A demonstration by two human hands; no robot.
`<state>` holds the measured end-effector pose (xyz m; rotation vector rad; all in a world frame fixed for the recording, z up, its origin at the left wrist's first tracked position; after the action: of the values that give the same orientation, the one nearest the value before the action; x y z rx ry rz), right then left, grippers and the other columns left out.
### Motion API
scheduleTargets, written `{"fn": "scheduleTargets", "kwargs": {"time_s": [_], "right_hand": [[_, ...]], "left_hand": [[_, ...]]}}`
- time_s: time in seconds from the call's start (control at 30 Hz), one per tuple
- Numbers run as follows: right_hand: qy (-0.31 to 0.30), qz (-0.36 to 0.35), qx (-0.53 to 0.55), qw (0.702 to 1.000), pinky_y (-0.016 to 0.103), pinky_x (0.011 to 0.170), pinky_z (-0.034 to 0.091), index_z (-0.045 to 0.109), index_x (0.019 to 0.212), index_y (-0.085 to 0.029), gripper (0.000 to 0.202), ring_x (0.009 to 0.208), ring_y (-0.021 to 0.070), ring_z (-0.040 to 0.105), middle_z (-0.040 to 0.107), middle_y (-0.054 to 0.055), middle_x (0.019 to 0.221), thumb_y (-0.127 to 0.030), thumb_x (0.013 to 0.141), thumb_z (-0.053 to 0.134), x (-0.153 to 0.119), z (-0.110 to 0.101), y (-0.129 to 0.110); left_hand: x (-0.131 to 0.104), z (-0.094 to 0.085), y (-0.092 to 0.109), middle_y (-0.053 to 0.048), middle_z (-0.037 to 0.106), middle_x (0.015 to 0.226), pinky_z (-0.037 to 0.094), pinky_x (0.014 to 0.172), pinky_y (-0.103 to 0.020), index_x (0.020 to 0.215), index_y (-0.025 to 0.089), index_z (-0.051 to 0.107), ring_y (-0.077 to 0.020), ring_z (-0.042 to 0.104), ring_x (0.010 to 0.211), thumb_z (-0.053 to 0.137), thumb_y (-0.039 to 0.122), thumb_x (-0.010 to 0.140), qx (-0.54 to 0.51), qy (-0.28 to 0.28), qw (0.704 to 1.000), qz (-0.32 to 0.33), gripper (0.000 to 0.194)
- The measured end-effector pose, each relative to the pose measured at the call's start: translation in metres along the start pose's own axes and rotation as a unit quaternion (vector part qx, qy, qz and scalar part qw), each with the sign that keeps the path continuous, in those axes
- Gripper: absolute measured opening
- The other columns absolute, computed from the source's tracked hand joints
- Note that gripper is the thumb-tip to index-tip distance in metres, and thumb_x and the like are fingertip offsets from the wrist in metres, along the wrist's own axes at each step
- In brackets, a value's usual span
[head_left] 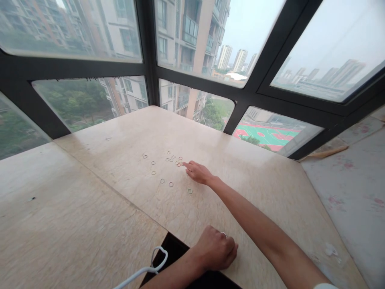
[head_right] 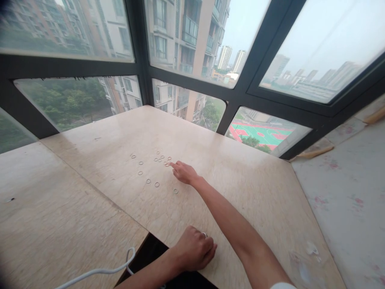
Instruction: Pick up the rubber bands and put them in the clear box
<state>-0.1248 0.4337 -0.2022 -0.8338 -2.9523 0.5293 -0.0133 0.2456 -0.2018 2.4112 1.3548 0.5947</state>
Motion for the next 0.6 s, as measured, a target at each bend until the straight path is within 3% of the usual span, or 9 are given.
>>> {"fn": "scheduleTargets", "kwargs": {"time_s": [0.17,0.3,0.47,0.6], "right_hand": [[-0.012,0.005,-0.058,0.998,0.031,0.076,0.041,0.049,0.13,-0.017,0.045,0.099,0.0221,0.053,0.053,0.012,0.114,-0.016,0.086,0.042,0.023,0.001,-0.002],[-0.024,0.005,-0.078,0.997,0.03,0.075,0.041,0.06,0.115,-0.017,0.032,0.101,0.0222,0.052,0.053,0.011,0.115,-0.018,0.087,0.044,0.033,0.002,-0.003],[-0.035,-0.001,-0.077,0.996,0.029,0.076,0.041,0.065,0.103,-0.017,0.025,0.103,0.0213,0.051,0.056,0.01,0.11,-0.019,0.089,0.044,0.03,0.004,-0.001],[-0.035,0.021,-0.069,0.997,0.026,0.078,0.041,0.063,0.109,-0.017,0.028,0.104,0.019,0.052,0.055,0.009,0.113,-0.019,0.091,0.043,0.024,0.004,0.008]], "left_hand": [[0.001,0.003,0.001,-0.003,0.055,0.052,0.023,0.044,-0.024,0.06,0.015,0.047,-0.0125,0.046,0.04,0.046,0.029,0.084,-0.007,0.022,1.0,0.017,0.028],[0.003,0.006,0.003,-0.003,0.055,0.052,0.024,0.044,-0.024,0.059,0.015,0.048,-0.0129,0.048,0.041,0.048,0.029,0.083,-0.003,0.019,0.999,0.027,0.028],[0.004,0.006,0.007,-0.003,0.056,0.052,0.026,0.043,-0.025,0.059,0.015,0.049,-0.015,0.051,0.042,0.046,0.029,0.086,0.013,0.011,0.999,0.048,0.031],[0.004,0.006,0.01,-0.003,0.057,0.053,0.029,0.043,-0.024,0.059,0.014,0.049,-0.015,0.053,0.043,0.043,0.027,0.088,0.014,0.003,0.998,0.061,0.031]]}}
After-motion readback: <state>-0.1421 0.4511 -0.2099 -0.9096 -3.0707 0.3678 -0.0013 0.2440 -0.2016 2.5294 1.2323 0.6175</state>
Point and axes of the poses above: each hand's wrist, its own x-axis towards the middle knuckle, its own z-axis out of the palm, y = z × x, the point moved 6 cm from there along x, towards the middle knuckle
